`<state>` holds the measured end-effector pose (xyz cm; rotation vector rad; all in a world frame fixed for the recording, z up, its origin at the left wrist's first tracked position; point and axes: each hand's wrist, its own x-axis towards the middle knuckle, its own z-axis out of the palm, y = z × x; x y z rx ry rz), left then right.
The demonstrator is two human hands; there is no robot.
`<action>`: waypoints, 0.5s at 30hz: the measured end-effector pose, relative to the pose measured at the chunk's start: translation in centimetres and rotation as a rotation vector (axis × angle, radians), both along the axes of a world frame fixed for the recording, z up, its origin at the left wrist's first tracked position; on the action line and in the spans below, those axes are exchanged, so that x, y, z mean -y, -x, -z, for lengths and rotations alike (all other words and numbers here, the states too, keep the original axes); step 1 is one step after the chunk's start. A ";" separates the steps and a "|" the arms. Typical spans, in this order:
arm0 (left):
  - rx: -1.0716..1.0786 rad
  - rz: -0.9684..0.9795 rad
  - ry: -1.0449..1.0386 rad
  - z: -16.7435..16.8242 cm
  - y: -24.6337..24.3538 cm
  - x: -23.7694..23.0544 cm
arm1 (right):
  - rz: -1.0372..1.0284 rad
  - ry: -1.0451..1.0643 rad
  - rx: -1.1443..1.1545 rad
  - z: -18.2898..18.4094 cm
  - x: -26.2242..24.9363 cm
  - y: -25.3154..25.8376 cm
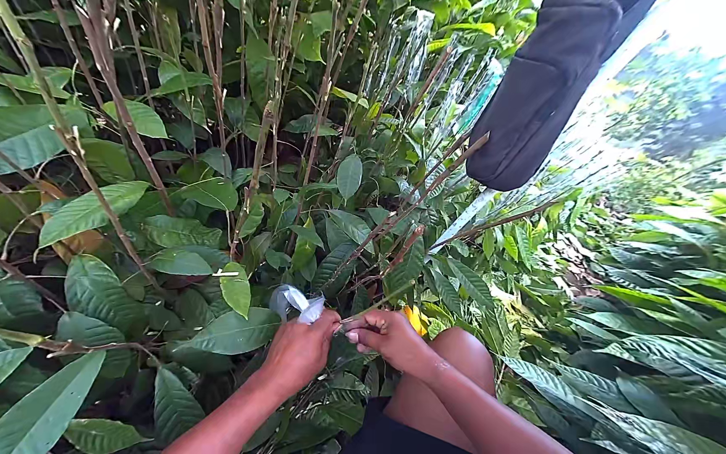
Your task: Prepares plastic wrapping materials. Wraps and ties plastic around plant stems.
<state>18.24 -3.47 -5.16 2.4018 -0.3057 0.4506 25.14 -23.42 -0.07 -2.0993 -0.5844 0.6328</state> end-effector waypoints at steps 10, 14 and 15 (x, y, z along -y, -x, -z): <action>-0.142 -0.033 0.126 -0.7 -0.7 -0.5 | -0.203 0.016 0.583 -1.4 4.4 8.0; -0.300 0.207 0.005 0.2 0.6 2.0 | -0.416 0.097 0.146 -6.4 1.6 6.9; -0.335 0.261 -0.026 0.4 1.0 2.3 | -0.389 0.070 -0.072 -7.6 1.4 4.9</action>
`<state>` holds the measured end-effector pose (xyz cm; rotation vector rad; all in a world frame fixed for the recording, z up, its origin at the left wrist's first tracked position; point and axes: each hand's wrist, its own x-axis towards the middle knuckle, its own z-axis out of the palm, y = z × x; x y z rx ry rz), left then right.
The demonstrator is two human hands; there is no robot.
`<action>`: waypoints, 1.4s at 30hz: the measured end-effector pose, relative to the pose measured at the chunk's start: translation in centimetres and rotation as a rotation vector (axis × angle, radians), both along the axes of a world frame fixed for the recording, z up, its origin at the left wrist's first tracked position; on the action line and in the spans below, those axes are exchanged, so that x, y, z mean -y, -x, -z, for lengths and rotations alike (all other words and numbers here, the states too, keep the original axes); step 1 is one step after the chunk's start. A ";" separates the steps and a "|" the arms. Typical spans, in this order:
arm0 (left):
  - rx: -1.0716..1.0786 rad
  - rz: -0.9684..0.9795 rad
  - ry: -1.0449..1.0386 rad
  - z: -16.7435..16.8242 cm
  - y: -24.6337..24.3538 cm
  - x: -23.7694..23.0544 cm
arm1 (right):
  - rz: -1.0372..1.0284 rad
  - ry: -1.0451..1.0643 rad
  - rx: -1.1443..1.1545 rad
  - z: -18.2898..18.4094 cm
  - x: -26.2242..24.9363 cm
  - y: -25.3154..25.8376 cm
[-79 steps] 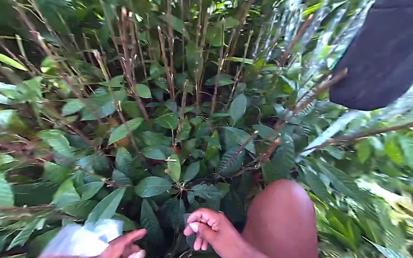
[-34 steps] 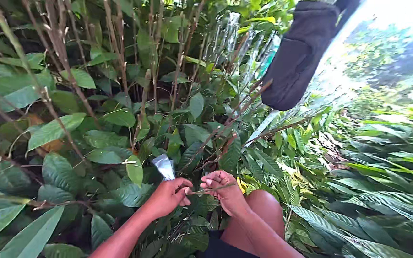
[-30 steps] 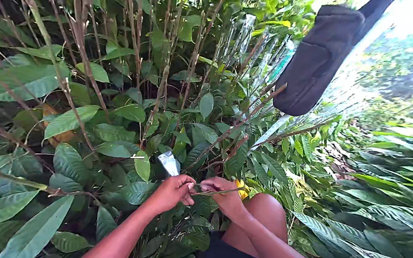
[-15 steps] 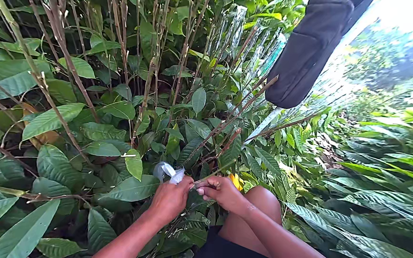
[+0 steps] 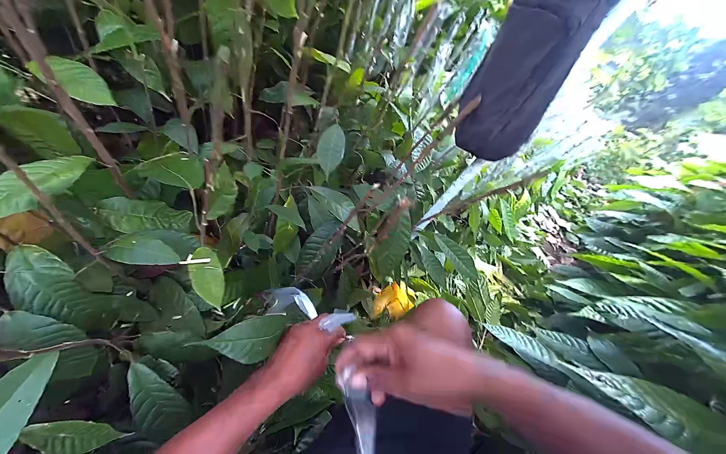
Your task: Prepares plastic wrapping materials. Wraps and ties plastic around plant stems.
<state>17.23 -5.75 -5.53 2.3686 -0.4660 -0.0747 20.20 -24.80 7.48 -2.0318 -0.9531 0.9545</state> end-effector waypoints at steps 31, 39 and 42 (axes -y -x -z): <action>0.319 -0.154 0.159 -1.5 -0.9 -2.7 | 0.051 -0.256 0.391 0.3 2.2 1.7; 0.325 -0.082 0.071 -1.6 -0.6 -3.0 | 0.230 0.212 0.544 3.3 4.2 -6.5; 0.274 -0.184 0.266 -2.4 -0.6 -3.3 | 0.228 0.187 0.782 5.2 4.1 -3.4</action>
